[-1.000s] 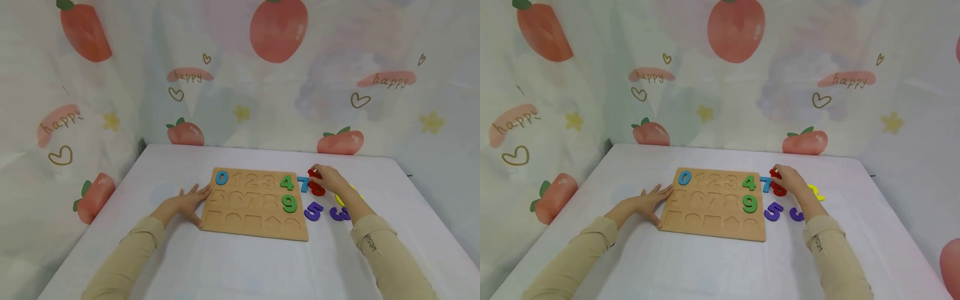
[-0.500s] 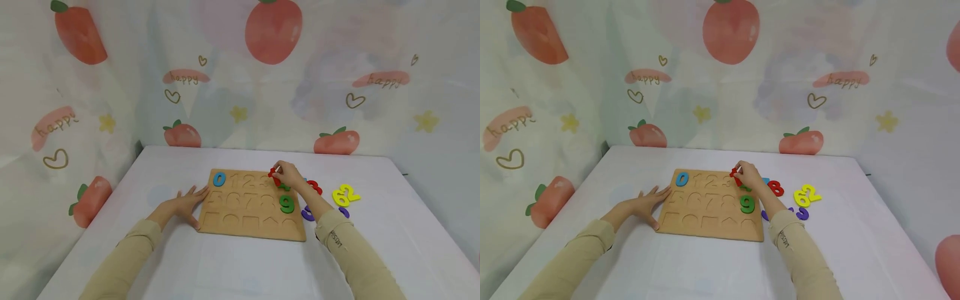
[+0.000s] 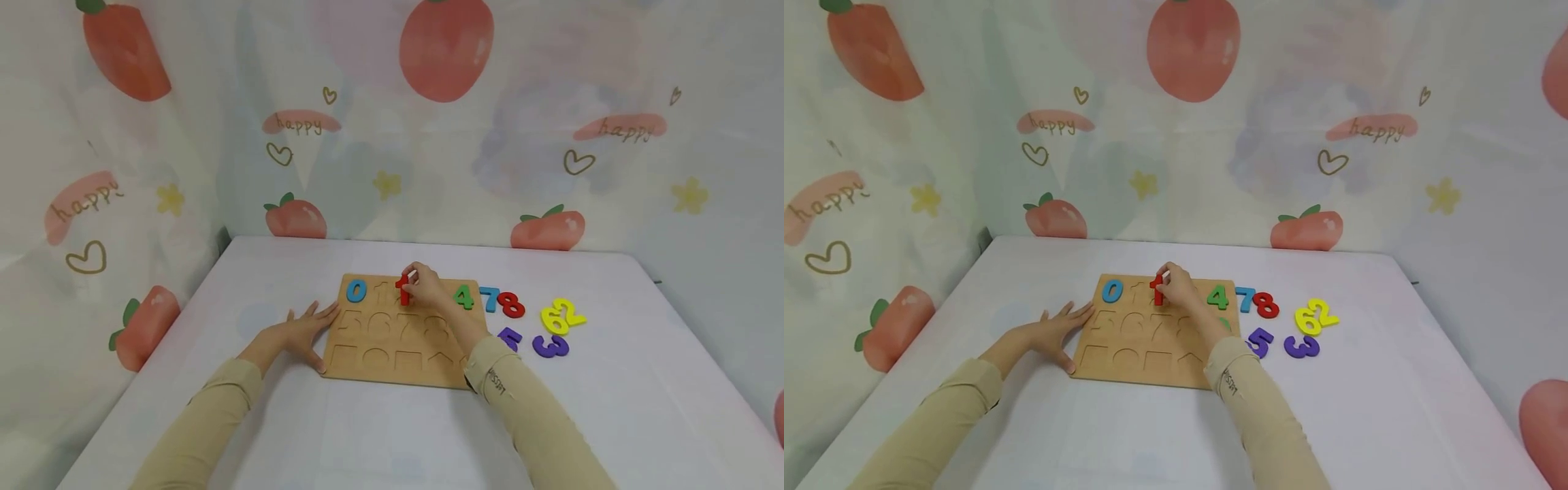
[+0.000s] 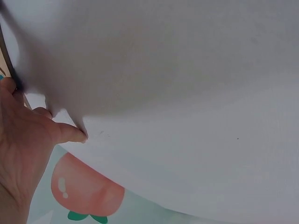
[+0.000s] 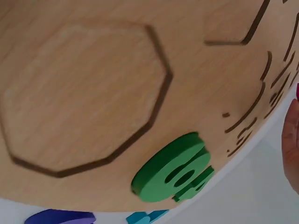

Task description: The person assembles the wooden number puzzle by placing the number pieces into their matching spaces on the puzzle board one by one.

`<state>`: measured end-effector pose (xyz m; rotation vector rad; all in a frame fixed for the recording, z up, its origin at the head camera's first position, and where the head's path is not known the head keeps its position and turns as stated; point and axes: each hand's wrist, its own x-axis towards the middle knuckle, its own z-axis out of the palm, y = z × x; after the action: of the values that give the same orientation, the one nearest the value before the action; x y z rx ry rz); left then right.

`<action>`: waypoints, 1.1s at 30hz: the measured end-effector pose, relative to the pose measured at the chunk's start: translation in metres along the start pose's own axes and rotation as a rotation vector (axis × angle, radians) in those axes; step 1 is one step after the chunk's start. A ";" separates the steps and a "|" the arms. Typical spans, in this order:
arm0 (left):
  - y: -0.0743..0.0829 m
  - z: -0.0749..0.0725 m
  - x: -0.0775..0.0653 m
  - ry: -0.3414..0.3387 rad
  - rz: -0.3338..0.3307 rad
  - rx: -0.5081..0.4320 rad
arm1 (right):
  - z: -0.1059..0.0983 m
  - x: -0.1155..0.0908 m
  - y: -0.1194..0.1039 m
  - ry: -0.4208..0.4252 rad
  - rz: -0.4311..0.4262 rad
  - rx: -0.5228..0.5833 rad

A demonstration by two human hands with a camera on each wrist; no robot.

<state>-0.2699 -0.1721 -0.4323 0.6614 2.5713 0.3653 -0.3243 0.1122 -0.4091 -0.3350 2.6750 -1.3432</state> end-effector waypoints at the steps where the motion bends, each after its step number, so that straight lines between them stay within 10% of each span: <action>1: 0.000 0.000 0.000 -0.001 0.000 -0.003 | 0.004 0.002 -0.003 -0.005 0.003 -0.005; 23: 0.002 0.002 0.001 0.008 0.024 -0.013 | 0.031 0.036 -0.010 0.003 0.124 0.125; 33: 0.000 0.003 0.002 0.004 0.005 0.008 | 0.049 0.076 0.048 -0.035 0.089 0.183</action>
<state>-0.2698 -0.1709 -0.4360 0.6711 2.5770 0.3582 -0.3941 0.0828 -0.4786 -0.2138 2.4829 -1.5250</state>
